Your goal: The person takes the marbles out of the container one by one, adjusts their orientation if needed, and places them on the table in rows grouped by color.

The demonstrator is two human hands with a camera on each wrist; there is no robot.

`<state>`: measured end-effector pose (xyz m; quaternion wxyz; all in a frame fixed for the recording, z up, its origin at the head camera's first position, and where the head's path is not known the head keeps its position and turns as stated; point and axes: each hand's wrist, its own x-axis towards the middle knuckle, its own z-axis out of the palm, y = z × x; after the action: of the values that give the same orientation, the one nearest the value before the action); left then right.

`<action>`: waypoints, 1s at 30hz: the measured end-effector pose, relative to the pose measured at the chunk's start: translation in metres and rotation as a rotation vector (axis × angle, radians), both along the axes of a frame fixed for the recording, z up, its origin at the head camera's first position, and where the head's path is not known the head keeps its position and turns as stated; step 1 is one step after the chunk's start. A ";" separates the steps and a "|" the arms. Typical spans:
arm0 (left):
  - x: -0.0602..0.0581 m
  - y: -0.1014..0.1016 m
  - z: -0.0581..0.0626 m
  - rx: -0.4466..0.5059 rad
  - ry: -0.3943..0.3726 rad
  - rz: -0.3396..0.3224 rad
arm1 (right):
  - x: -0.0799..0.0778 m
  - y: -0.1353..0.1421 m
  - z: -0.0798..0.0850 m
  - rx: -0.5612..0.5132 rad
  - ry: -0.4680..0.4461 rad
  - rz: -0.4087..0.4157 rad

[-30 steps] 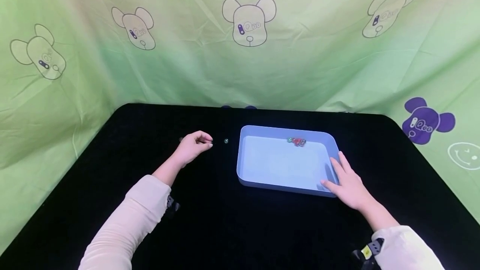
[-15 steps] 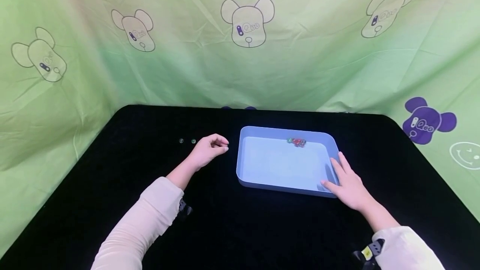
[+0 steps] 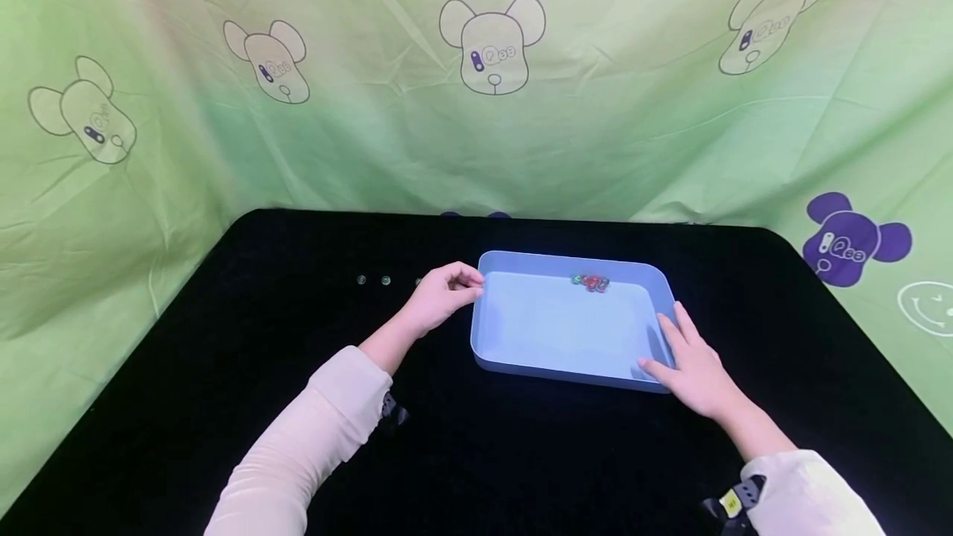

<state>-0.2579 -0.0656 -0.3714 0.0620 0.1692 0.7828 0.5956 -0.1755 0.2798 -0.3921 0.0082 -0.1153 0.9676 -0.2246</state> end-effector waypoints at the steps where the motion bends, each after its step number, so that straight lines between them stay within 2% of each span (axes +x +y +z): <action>1: 0.000 0.003 0.000 -0.001 0.003 -0.008 | 0.000 0.000 0.000 0.001 0.000 0.000; 9: -0.003 0.022 0.002 -0.013 -0.004 -0.052 | 0.000 0.001 -0.001 0.008 0.000 -0.004; 18: -0.009 0.044 -0.002 -0.014 -0.039 -0.091 | -0.002 0.001 -0.002 0.003 0.001 0.007; 30: -0.017 0.071 0.001 -0.025 -0.065 -0.109 | 0.000 0.001 -0.002 0.006 0.004 -0.004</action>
<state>-0.2745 0.0051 -0.3701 0.1220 0.1913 0.7774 0.5866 -0.1754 0.2813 -0.3942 0.0062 -0.1137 0.9685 -0.2215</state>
